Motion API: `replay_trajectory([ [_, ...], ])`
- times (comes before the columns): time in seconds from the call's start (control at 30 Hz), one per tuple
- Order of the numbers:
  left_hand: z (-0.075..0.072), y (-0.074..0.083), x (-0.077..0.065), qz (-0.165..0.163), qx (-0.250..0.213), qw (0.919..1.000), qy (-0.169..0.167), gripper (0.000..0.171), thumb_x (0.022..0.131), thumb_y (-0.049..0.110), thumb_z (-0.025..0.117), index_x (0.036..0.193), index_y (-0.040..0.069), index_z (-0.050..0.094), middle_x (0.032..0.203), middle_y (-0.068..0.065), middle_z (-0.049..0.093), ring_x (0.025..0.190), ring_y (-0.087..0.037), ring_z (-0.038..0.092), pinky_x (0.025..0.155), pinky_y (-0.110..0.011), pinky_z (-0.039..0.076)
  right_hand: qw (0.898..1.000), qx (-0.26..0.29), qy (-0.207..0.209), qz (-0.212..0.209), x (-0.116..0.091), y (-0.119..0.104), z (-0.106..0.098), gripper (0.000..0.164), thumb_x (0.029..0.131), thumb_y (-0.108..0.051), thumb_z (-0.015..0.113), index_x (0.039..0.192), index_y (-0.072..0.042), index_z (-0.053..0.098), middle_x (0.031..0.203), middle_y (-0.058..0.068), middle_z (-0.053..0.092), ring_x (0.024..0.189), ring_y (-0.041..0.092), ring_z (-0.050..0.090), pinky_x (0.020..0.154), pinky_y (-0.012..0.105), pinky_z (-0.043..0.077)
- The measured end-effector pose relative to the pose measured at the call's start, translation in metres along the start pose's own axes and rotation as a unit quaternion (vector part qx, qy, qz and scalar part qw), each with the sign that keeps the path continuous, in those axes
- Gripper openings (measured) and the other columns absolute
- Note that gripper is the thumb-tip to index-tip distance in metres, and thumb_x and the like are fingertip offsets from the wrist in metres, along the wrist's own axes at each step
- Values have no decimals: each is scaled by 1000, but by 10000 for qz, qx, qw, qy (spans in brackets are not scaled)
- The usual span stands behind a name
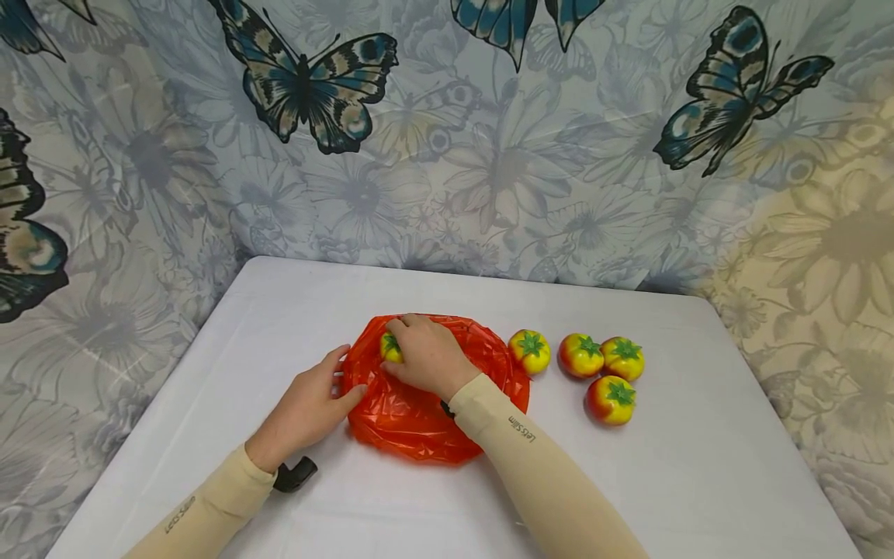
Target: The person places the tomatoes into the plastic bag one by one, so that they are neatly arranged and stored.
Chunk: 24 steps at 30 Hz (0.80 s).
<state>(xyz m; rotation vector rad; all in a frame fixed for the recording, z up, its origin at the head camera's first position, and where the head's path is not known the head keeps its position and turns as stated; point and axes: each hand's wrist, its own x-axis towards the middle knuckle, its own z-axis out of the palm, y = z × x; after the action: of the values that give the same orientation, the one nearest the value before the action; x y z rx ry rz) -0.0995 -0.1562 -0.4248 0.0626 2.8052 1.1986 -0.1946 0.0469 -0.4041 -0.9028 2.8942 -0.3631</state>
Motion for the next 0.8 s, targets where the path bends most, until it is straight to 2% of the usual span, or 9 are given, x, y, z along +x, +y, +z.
replay_trajectory([
  [0.2, 4, 4, 1, 20, -19, 9999, -107, 78, 104, 30, 71, 166, -1, 34, 154, -19, 62, 132, -33, 68, 108, -53, 60, 10000, -20, 44, 12, -11, 6, -4, 72, 95, -49, 81, 154, -16, 57, 151, 9, 63, 133, 27, 65, 108, 48, 61],
  [0.4, 4, 7, 2, -69, 9, 9997, -229, 82, 103, 34, 71, 167, 1, 32, 155, -19, 61, 135, -34, 67, 109, -54, 59, 9993, 126, 356, 71, -36, 17, -23, 75, 94, -52, 82, 154, -16, 58, 144, 7, 66, 129, 27, 68, 107, 50, 61],
  [0.57, 2, 7, 1, -164, -14, 9995, -259, 83, 104, 36, 70, 168, 1, 31, 157, -20, 60, 137, -35, 66, 109, -55, 59, 9980, -6, 494, 404, -70, 34, -44, 74, 95, -52, 80, 154, -13, 58, 143, 10, 67, 128, 30, 68, 104, 53, 62],
  [0.8, -2, 7, -5, -194, 30, 9994, -271, 80, 105, 35, 68, 168, 1, 30, 159, -21, 58, 139, -38, 64, 108, -57, 59, 9904, -183, 926, 1011, -136, 74, -64, 71, 95, -46, 82, 150, -7, 61, 143, 17, 67, 131, 39, 65, 104, 60, 59],
])
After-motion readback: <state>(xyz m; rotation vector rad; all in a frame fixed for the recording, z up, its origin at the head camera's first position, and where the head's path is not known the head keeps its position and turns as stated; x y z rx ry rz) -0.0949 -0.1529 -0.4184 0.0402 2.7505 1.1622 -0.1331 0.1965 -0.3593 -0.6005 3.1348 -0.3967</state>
